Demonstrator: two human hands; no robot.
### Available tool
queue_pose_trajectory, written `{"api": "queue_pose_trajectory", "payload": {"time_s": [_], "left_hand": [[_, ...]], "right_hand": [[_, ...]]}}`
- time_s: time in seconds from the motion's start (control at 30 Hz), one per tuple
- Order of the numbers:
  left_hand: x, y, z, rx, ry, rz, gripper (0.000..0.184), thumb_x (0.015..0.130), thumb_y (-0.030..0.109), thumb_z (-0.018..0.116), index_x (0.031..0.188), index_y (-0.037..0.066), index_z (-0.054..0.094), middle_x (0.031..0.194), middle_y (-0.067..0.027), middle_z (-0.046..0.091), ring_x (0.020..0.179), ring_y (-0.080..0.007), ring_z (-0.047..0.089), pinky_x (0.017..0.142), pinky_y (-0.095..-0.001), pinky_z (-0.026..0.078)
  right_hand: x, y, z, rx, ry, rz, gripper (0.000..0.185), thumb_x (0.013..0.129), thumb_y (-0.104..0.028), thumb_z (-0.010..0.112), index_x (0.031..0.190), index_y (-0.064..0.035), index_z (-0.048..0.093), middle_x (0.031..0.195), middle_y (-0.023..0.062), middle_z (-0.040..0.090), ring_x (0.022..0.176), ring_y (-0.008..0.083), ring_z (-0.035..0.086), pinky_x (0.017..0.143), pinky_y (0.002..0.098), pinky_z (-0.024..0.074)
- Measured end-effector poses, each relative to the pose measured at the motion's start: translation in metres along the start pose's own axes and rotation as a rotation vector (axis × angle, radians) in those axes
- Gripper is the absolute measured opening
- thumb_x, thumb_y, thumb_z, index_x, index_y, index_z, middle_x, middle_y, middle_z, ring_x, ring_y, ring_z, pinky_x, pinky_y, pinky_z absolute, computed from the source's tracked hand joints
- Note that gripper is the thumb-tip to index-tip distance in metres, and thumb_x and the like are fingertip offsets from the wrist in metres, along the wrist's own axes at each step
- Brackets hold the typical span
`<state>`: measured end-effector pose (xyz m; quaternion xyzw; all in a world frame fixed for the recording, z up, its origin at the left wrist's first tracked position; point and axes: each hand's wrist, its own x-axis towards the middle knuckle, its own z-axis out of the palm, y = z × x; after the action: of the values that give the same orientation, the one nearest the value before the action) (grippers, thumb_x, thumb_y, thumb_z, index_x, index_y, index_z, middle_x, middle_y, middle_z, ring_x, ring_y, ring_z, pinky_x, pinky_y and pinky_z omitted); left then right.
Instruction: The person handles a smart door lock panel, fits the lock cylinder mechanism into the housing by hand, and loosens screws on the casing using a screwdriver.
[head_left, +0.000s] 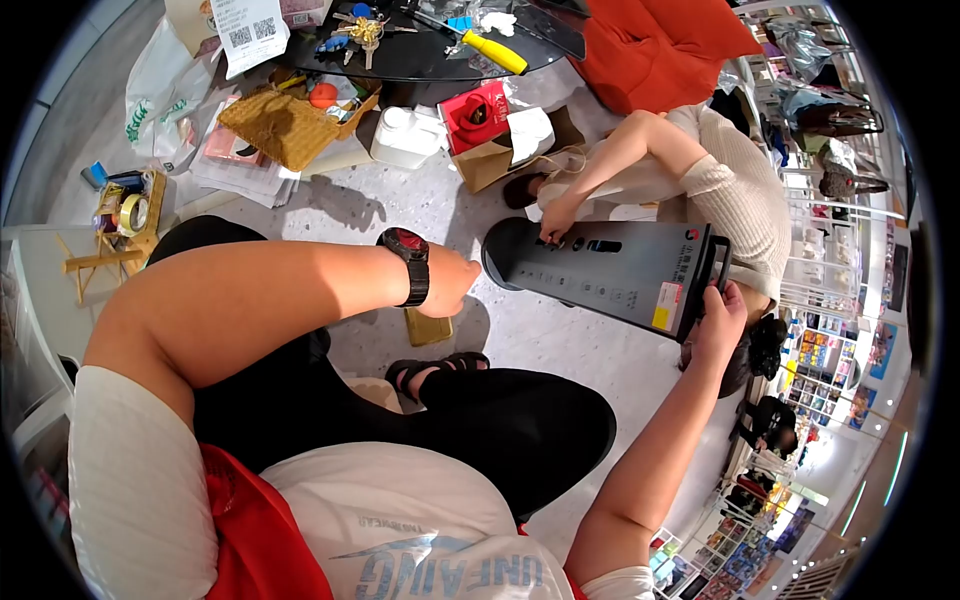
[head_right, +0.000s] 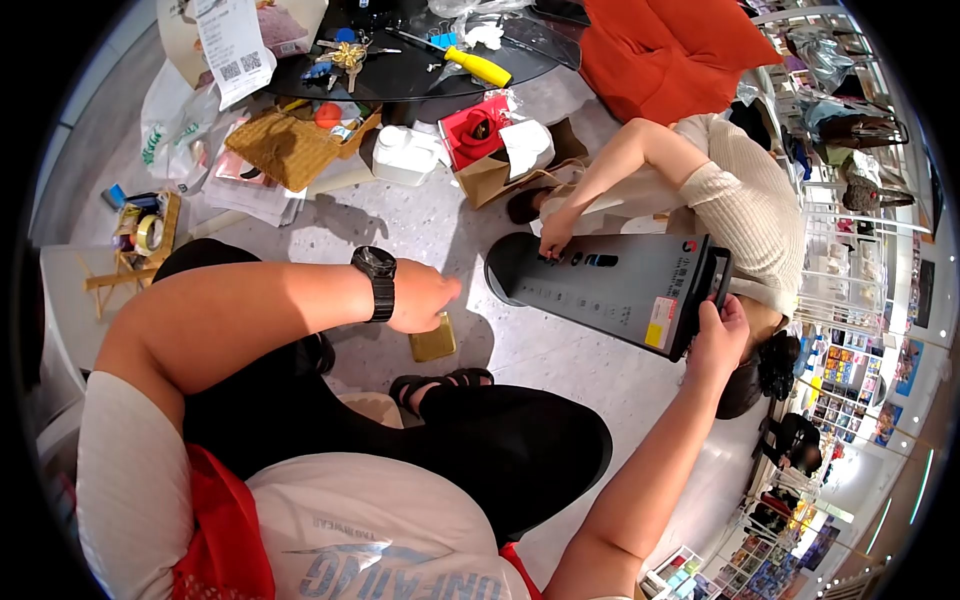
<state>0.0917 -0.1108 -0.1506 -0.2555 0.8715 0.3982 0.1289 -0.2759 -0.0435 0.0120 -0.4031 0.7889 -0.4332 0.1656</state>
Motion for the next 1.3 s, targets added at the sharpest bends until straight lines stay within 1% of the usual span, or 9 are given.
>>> {"api": "queue_pose_trajectory", "payload": {"time_s": [0.07, 0.17, 0.37, 0.47, 0.87, 0.97, 1.1, 1.17, 1.3], "left_hand": [[0.0, 0.0, -0.001, -0.001, 0.005, 0.009, 0.043, 0.087, 0.023, 0.059, 0.123, 0.0, 0.054, 0.098, -0.0226, 0.069, 0.095, -0.0404, 0.066, 0.084, -0.0485, 0.052], [0.0, 0.0, -0.001, 0.003, 0.007, 0.014, 0.042, 0.087, 0.023, 0.058, 0.122, -0.001, 0.054, 0.097, -0.0223, 0.069, 0.094, -0.0402, 0.067, 0.083, -0.0486, 0.052], [-0.002, 0.003, -0.006, 0.01, -0.007, 0.018, 0.042, 0.087, 0.022, 0.057, 0.122, -0.002, 0.054, 0.097, -0.0225, 0.069, 0.094, -0.0403, 0.067, 0.083, -0.0489, 0.052], [-0.003, 0.003, -0.005, 0.012, 0.006, 0.029, 0.042, 0.087, 0.021, 0.057, 0.121, -0.003, 0.054, 0.097, -0.0228, 0.069, 0.094, -0.0404, 0.067, 0.082, -0.049, 0.052], [-0.003, 0.003, -0.004, 0.001, -0.011, 0.013, 0.04, 0.087, 0.019, 0.055, 0.12, -0.003, 0.053, 0.098, -0.023, 0.069, 0.095, -0.0403, 0.067, 0.083, -0.0495, 0.052], [-0.004, 0.004, -0.006, 0.0, -0.021, 0.014, 0.04, 0.087, 0.02, 0.055, 0.12, -0.003, 0.053, 0.1, -0.0229, 0.069, 0.096, -0.0401, 0.066, 0.083, -0.0496, 0.052], [-0.001, 0.002, -0.003, 0.001, -0.016, 0.026, 0.043, 0.086, 0.021, 0.057, 0.123, -0.001, 0.053, 0.1, -0.0232, 0.069, 0.096, -0.04, 0.066, 0.083, -0.0496, 0.052], [-0.002, 0.001, -0.001, 0.002, -0.014, 0.016, 0.044, 0.086, 0.022, 0.058, 0.124, 0.0, 0.053, 0.1, -0.0232, 0.069, 0.096, -0.0402, 0.066, 0.083, -0.0496, 0.052], [-0.003, 0.003, -0.004, 0.023, -0.028, 0.008, 0.047, 0.085, 0.021, 0.059, 0.128, 0.002, 0.051, 0.097, -0.0222, 0.069, 0.095, -0.0402, 0.066, 0.083, -0.0494, 0.052]], "right_hand": [[0.001, -0.003, 0.001, 0.029, -0.014, 0.017, 0.003, 0.087, -0.005, 0.059, 0.09, -0.0045, 0.059, 0.069, -0.0046, 0.056, 0.05, 0.0014, 0.039, 0.044, 0.0207, 0.0271], [0.005, 0.002, 0.001, 0.056, -0.005, 0.02, 0.004, 0.087, -0.004, 0.058, 0.09, -0.0043, 0.059, 0.072, -0.0041, 0.057, 0.053, 0.0017, 0.041, 0.046, 0.0201, 0.0295], [0.011, 0.004, -0.003, 0.038, -0.016, 0.029, 0.004, 0.088, -0.004, 0.058, 0.092, -0.0043, 0.06, 0.076, -0.0042, 0.058, 0.059, 0.0017, 0.045, 0.051, 0.0191, 0.0323], [0.017, 0.014, -0.008, 0.033, -0.024, 0.001, 0.004, 0.088, -0.005, 0.059, 0.092, -0.0044, 0.06, 0.075, -0.0046, 0.058, 0.058, 0.0017, 0.044, 0.05, 0.0191, 0.0316], [0.012, 0.003, -0.002, 0.051, -0.033, 0.022, 0.004, 0.089, -0.006, 0.058, 0.092, -0.0044, 0.06, 0.074, -0.0046, 0.057, 0.056, 0.0018, 0.042, 0.048, 0.0199, 0.031], [0.016, 0.014, -0.003, 0.086, -0.029, -0.008, 0.003, 0.089, -0.006, 0.058, 0.091, -0.0054, 0.06, 0.073, -0.0057, 0.056, 0.056, 0.0012, 0.041, 0.047, 0.0195, 0.0288], [0.01, 0.005, -0.004, 0.044, -0.067, 0.024, 0.002, 0.088, -0.008, 0.06, 0.09, -0.007, 0.06, 0.071, -0.0077, 0.053, 0.055, -0.0001, 0.039, 0.046, 0.0189, 0.0249], [0.002, -0.003, -0.002, 0.007, -0.028, 0.079, 0.002, 0.088, -0.008, 0.061, 0.09, -0.0066, 0.06, 0.071, -0.0075, 0.053, 0.055, -0.0003, 0.039, 0.047, 0.0185, 0.0249], [-0.006, 0.005, -0.012, 0.002, -0.05, 0.117, 0.005, 0.087, -0.007, 0.062, 0.091, -0.0056, 0.062, 0.07, -0.0064, 0.055, 0.054, 0.0013, 0.041, 0.047, 0.0197, 0.0271]]}}
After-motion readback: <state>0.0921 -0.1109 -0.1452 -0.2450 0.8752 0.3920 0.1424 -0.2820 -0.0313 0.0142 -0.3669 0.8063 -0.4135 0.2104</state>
